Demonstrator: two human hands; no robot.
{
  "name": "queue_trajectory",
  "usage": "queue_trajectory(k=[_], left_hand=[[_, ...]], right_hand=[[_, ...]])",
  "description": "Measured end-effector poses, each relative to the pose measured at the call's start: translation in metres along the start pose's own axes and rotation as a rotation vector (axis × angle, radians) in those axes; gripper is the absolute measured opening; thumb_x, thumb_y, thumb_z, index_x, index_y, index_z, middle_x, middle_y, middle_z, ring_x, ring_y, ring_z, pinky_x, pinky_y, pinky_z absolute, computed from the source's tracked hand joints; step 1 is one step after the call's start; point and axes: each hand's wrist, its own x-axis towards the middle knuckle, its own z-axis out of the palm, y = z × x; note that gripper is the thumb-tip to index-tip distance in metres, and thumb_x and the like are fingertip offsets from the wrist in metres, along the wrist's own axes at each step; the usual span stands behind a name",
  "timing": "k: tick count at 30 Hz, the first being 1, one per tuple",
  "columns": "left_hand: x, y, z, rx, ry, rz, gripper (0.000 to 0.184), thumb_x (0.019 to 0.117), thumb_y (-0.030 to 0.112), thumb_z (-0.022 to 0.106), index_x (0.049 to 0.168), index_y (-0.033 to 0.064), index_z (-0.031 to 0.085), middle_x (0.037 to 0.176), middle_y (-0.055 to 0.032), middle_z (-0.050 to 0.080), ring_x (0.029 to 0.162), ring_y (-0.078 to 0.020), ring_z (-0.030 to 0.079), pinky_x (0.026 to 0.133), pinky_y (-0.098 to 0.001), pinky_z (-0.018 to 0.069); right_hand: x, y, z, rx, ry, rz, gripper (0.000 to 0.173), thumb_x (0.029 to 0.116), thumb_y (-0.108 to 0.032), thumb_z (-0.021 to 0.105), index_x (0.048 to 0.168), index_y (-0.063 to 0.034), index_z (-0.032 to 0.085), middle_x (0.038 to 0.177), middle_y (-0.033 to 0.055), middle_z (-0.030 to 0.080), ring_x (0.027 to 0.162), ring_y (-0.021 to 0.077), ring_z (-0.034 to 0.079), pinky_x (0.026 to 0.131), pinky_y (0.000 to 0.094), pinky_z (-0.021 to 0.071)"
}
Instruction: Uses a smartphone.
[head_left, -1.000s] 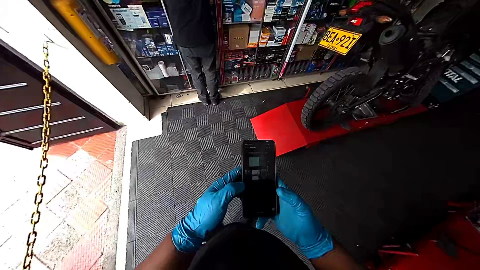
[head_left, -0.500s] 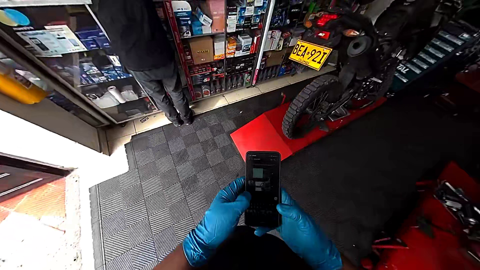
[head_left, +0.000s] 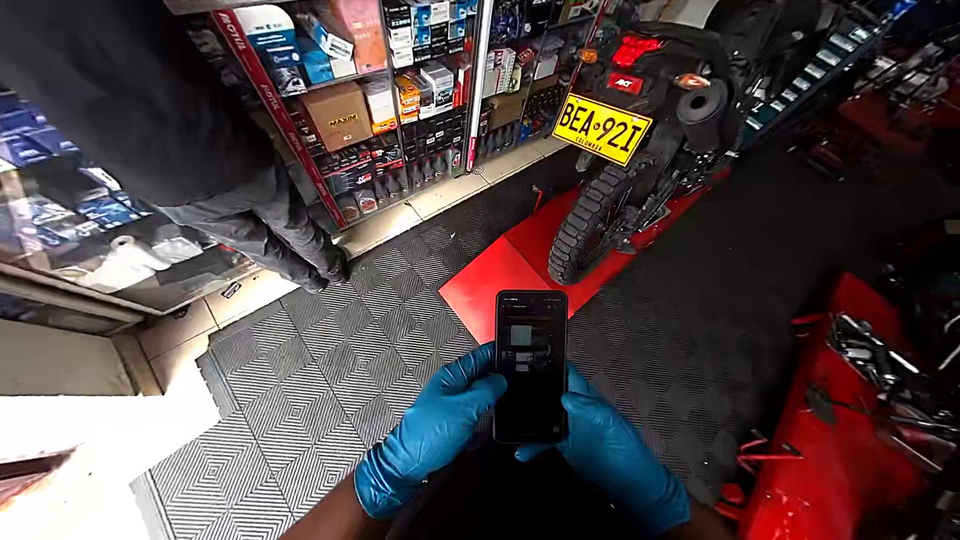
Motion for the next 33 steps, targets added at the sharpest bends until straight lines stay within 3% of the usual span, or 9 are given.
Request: queue_trajectory(k=[4,9,17,23,26,31,33], left_hand=[[0.042,0.001,0.001,0.001,0.070,-0.034,0.033,0.0987,0.008,0.053,0.128,0.0091,0.068,0.109,-0.0086,0.074,0.101,-0.0170,0.071,0.090,-0.0346,0.0582],[0.091,0.018,0.006,-0.046,0.019,-0.071,0.040,0.0946,0.009,0.067,0.134,0.0060,0.062,0.111,-0.0146,0.073,0.100,-0.0237,0.072,0.090,-0.0378,0.0601],[0.157,0.041,-0.005,0.006,-0.016,-0.099,0.044,0.0975,0.011,0.053,0.141,0.0099,0.060,0.124,-0.0098,0.070,0.112,-0.0191,0.067,0.098,-0.0368,0.0550],[0.222,0.063,-0.049,0.002,-0.108,-0.100,0.041,0.0968,0.009,0.049,0.135,0.0061,0.064,0.124,-0.0112,0.070,0.114,-0.0190,0.066,0.101,-0.0367,0.0530],[0.256,0.075,-0.078,-0.007,-0.149,-0.109,0.041,0.0983,0.011,0.049,0.137,0.0056,0.063,0.124,-0.0116,0.070,0.113,-0.0197,0.066,0.100,-0.0372,0.0536],[0.305,0.103,-0.125,0.018,-0.223,-0.116,0.033,0.1001,0.012,0.049,0.124,0.0092,0.071,0.112,-0.0091,0.073,0.103,-0.0175,0.068,0.093,-0.0347,0.0555],[0.320,0.111,-0.138,0.010,-0.258,-0.124,0.032,0.1001,0.013,0.050,0.124,0.0097,0.072,0.114,-0.0088,0.073,0.104,-0.0175,0.068,0.095,-0.0353,0.0550]], right_hand=[[0.032,-0.011,-0.019,-0.016,0.018,0.012,0.055,0.0978,-0.026,0.053,0.149,-0.0160,0.037,0.130,0.0165,0.061,0.110,0.0340,0.067,0.082,0.0501,0.0612],[0.067,-0.037,-0.043,0.062,0.039,0.020,0.051,0.0981,-0.025,0.052,0.146,-0.0129,0.039,0.127,0.0182,0.063,0.108,0.0340,0.068,0.080,0.0493,0.0616],[0.119,-0.077,-0.081,0.054,0.059,0.042,0.059,0.0940,-0.033,0.060,0.147,-0.0167,0.041,0.125,0.0187,0.064,0.104,0.0326,0.069,0.076,0.0468,0.0620],[0.178,-0.094,-0.080,0.127,0.106,0.010,0.064,0.0919,-0.037,0.067,0.145,-0.0126,0.042,0.125,0.0178,0.065,0.105,0.0321,0.069,0.077,0.0462,0.0619],[0.215,-0.102,-0.072,0.135,0.151,-0.013,0.059,0.0925,-0.034,0.066,0.143,-0.0125,0.045,0.123,0.0181,0.065,0.105,0.0322,0.069,0.077,0.0466,0.0620],[0.268,-0.113,-0.054,0.128,0.165,-0.077,0.051,0.0955,-0.026,0.061,0.142,-0.0117,0.045,0.125,0.0187,0.064,0.109,0.0322,0.068,0.080,0.0474,0.0612],[0.282,-0.117,-0.047,0.122,0.191,-0.086,0.052,0.0955,-0.026,0.061,0.142,-0.0110,0.045,0.125,0.0189,0.063,0.109,0.0325,0.067,0.079,0.0483,0.0612]])
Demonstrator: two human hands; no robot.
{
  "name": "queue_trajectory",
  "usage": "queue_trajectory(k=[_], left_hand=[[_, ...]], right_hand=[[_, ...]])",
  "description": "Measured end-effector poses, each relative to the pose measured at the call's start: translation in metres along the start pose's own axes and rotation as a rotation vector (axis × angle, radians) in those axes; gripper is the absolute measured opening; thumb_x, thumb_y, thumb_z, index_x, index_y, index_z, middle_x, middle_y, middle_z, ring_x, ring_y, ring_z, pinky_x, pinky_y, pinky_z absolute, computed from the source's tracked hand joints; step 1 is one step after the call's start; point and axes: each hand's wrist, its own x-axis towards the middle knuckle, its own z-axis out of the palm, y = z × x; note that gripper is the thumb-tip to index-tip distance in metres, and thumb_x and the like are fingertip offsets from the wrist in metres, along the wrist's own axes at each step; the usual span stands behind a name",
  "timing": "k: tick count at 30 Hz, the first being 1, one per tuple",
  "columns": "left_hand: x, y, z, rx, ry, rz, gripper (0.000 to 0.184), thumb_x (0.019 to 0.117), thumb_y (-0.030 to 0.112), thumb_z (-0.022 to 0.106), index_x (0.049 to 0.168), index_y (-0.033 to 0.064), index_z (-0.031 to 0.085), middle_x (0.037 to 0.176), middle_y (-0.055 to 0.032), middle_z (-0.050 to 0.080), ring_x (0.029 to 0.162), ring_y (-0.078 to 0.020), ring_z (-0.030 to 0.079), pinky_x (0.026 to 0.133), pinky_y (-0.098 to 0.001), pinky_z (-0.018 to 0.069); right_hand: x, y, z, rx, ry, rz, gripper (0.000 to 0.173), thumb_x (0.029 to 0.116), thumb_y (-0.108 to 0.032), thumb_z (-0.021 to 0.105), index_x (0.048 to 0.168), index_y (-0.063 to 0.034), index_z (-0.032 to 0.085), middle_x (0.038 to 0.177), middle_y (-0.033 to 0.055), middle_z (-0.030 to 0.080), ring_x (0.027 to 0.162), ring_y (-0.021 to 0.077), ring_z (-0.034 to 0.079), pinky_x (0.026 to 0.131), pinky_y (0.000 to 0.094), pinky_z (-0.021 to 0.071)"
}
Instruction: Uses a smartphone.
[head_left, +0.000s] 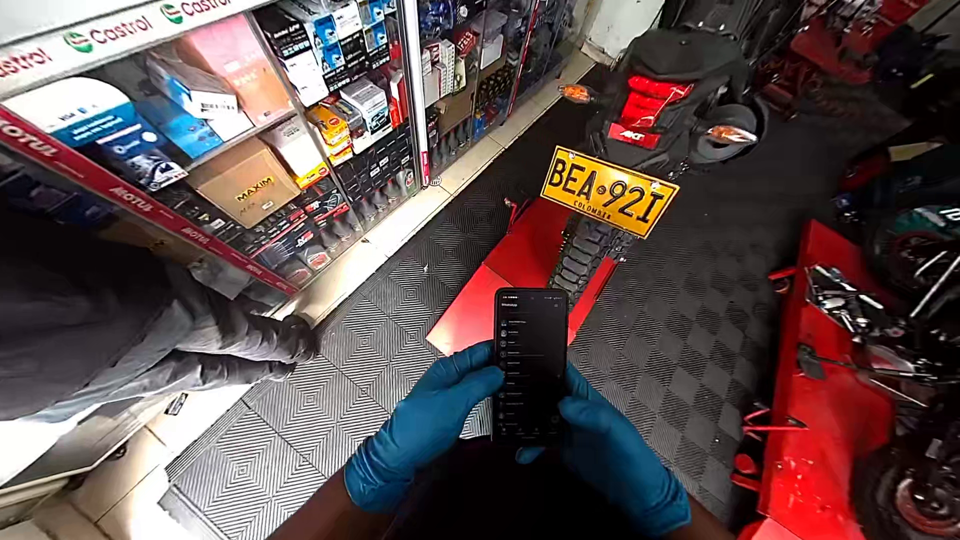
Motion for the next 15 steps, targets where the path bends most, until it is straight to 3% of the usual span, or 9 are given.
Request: queue_trajectory(k=[10,15], left_hand=[[0.051,0.021,-0.009,-0.009,-0.036,-0.027,0.034,0.1046,0.022,0.048,0.125,0.0067,0.070,0.112,-0.0109,0.072,0.104,-0.0196,0.069,0.096,-0.0367,0.0553],[0.076,0.026,-0.004,0.136,-0.066,0.021,0.033,0.1046,0.023,0.049,0.129,0.0143,0.070,0.116,-0.0047,0.073,0.107,-0.0157,0.068,0.096,-0.0345,0.0551]], right_hand=[[0.033,-0.022,-0.007,0.000,0.041,-0.080,0.047,0.0973,-0.024,0.056,0.141,-0.0105,0.044,0.125,0.0175,0.064,0.108,0.0322,0.068,0.075,0.0480,0.0621],[0.053,-0.040,-0.020,-0.059,0.198,-0.063,0.033,0.1056,-0.022,0.047,0.133,-0.0044,0.053,0.114,0.0218,0.068,0.095,0.0310,0.072,0.067,0.0430,0.0633]])
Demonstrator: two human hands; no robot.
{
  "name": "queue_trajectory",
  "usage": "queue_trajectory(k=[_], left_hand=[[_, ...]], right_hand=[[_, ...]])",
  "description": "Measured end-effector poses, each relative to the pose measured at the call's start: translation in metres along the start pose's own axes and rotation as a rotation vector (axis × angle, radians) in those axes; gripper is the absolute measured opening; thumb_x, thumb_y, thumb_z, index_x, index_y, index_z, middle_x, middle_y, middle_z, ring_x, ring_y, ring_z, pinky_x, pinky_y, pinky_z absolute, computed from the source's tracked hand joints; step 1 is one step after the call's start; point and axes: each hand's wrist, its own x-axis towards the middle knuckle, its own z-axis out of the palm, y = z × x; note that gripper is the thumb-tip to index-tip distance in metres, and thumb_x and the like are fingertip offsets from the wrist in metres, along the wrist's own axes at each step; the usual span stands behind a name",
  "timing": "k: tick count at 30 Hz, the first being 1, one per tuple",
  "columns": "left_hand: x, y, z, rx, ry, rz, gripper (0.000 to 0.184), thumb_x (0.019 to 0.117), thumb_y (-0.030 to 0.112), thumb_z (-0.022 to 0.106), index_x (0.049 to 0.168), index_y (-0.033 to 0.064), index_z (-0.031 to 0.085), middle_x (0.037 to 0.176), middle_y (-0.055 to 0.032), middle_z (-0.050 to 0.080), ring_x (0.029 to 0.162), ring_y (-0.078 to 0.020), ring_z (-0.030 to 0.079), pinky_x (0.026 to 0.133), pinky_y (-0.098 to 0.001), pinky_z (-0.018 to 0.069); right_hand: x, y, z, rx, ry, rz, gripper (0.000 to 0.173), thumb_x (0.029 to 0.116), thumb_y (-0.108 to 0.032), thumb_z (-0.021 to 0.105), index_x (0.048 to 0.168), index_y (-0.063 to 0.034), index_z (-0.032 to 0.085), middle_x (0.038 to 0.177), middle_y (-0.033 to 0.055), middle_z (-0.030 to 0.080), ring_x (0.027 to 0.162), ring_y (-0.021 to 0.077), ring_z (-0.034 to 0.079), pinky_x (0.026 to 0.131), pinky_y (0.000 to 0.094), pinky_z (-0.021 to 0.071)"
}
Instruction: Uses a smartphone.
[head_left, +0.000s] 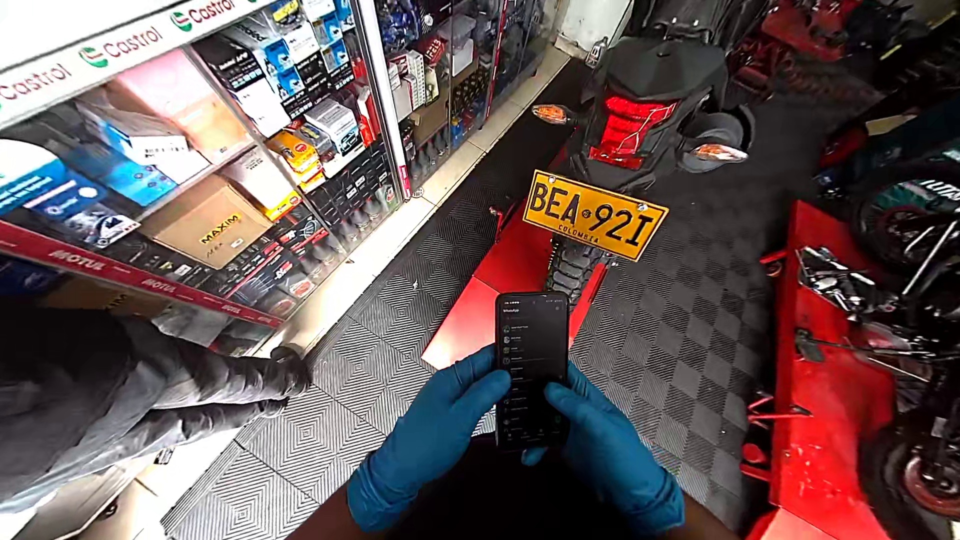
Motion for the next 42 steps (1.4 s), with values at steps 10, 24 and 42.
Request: queue_trajectory(k=[10,24,42], left_hand=[[0.028,0.007,-0.001,0.002,0.032,0.008,0.035,0.1038,0.023,0.048,0.126,0.0116,0.071,0.113,-0.0073,0.073,0.104,-0.0171,0.069,0.094,-0.0354,0.0559],[0.005,-0.007,-0.009,-0.044,0.011,-0.064,0.036,0.1047,0.019,0.044,0.128,0.0095,0.070,0.115,-0.0102,0.072,0.106,-0.0202,0.069,0.096,-0.0369,0.0553],[-0.048,-0.028,-0.010,-0.099,0.151,-0.078,0.033,0.1039,0.022,0.046,0.114,0.0067,0.073,0.101,-0.0124,0.073,0.093,-0.0212,0.071,0.087,-0.0372,0.0580]], right_hand=[[0.021,-0.018,-0.012,-0.058,0.005,-0.008,0.029,0.1056,-0.013,0.049,0.131,-0.0012,0.055,0.112,0.0213,0.069,0.093,0.0306,0.073,0.068,0.0426,0.0639],[0.006,0.010,-0.008,-0.041,-0.044,0.003,0.029,0.1021,-0.012,0.052,0.130,-0.0043,0.057,0.115,0.0203,0.068,0.097,0.0304,0.072,0.073,0.0436,0.0632],[-0.024,0.049,0.013,-0.061,-0.096,0.022,0.036,0.1005,-0.015,0.053,0.135,-0.0061,0.055,0.118,0.0206,0.067,0.101,0.0310,0.070,0.079,0.0452,0.0624]])
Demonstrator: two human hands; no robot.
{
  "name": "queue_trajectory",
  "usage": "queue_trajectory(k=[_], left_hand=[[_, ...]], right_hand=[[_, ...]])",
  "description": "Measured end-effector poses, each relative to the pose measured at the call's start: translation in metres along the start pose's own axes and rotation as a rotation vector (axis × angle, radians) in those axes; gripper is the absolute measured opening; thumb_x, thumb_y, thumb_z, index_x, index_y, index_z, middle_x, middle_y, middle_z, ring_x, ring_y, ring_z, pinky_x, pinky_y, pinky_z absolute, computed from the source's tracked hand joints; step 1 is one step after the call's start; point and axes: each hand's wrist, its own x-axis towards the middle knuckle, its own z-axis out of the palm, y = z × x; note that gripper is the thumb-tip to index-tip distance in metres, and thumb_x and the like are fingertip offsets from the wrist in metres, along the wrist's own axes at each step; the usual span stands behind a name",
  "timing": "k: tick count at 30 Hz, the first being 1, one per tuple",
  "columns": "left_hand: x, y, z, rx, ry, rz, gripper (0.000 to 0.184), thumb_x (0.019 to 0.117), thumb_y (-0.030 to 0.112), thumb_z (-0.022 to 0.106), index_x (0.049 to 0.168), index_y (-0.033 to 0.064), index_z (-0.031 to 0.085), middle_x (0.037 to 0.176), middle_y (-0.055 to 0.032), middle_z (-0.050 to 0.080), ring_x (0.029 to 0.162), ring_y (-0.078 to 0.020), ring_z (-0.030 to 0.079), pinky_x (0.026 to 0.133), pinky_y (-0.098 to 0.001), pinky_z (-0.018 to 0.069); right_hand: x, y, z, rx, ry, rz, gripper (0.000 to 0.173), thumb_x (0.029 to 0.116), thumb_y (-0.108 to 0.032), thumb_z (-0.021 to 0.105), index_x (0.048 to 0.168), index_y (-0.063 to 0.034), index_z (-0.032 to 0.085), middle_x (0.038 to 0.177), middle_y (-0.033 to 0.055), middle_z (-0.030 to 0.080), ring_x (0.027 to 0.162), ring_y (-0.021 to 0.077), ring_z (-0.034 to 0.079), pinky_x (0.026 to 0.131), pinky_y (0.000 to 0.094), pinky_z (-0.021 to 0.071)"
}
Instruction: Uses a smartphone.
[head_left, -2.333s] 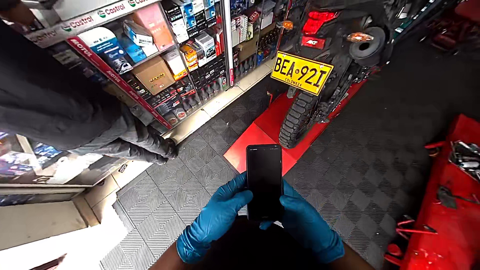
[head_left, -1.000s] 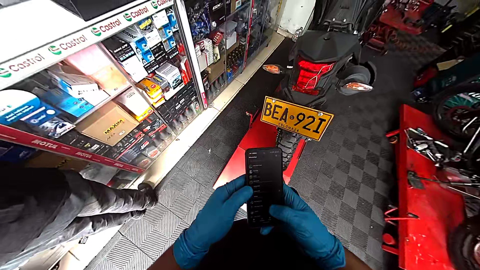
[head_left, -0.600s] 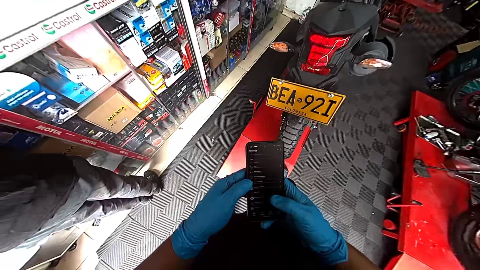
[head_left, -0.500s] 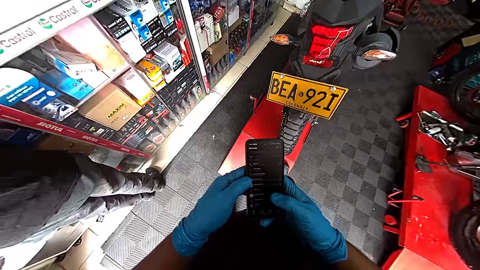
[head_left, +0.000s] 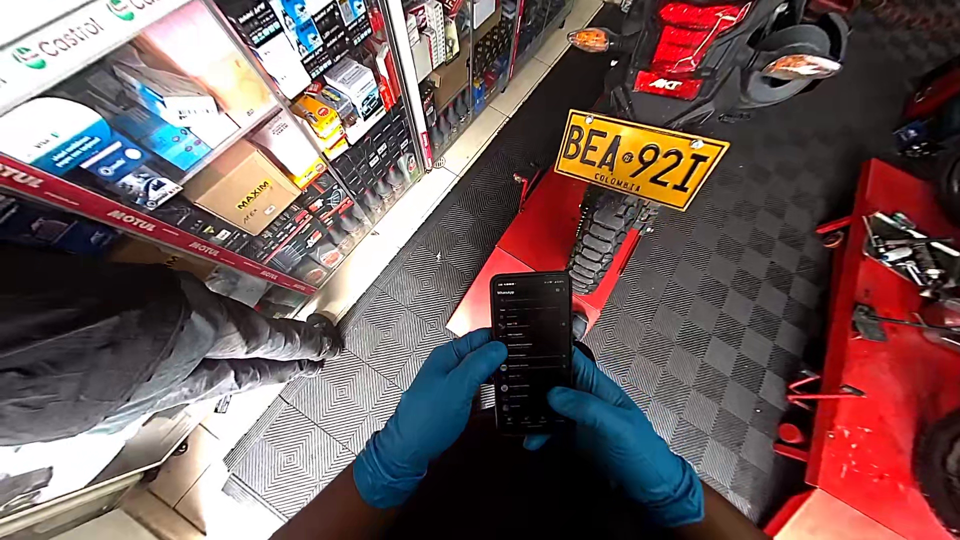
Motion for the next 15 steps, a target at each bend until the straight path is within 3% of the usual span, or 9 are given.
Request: queue_trajectory(k=[5,9,15], left_hand=[[-0.004,0.005,0.008,0.009,0.087,-0.011,0.022,0.1017,0.022,0.060,0.110,0.0083,0.075,0.097,-0.0100,0.075,0.090,-0.0193,0.072,0.084,-0.0354,0.0594],[-0.005,0.006,0.013,0.000,0.140,0.025,0.019,0.0994,0.021,0.066,0.108,0.0076,0.076,0.094,-0.0106,0.075,0.086,-0.0194,0.073,0.080,-0.0348,0.0613],[-0.007,-0.006,0.002,-0.090,-0.009,0.117,0.032,0.1053,0.022,0.047,0.120,0.0061,0.071,0.109,-0.0123,0.072,0.101,-0.0212,0.070,0.093,-0.0383,0.0566]], right_hand=[[-0.003,0.001,0.008,-0.080,-0.056,-0.020,0.042,0.1012,-0.013,0.055,0.141,-0.0047,0.049,0.123,0.0189,0.065,0.110,0.0304,0.067,0.092,0.0471,0.0586],[-0.005,0.001,0.010,-0.098,-0.075,-0.029,0.043,0.1012,-0.013,0.055,0.142,-0.0038,0.047,0.123,0.0186,0.065,0.111,0.0297,0.067,0.093,0.0466,0.0581],[-0.006,-0.001,0.006,-0.046,-0.066,-0.044,0.043,0.1005,-0.017,0.056,0.141,-0.0052,0.048,0.123,0.0196,0.064,0.109,0.0308,0.067,0.088,0.0466,0.0598]])
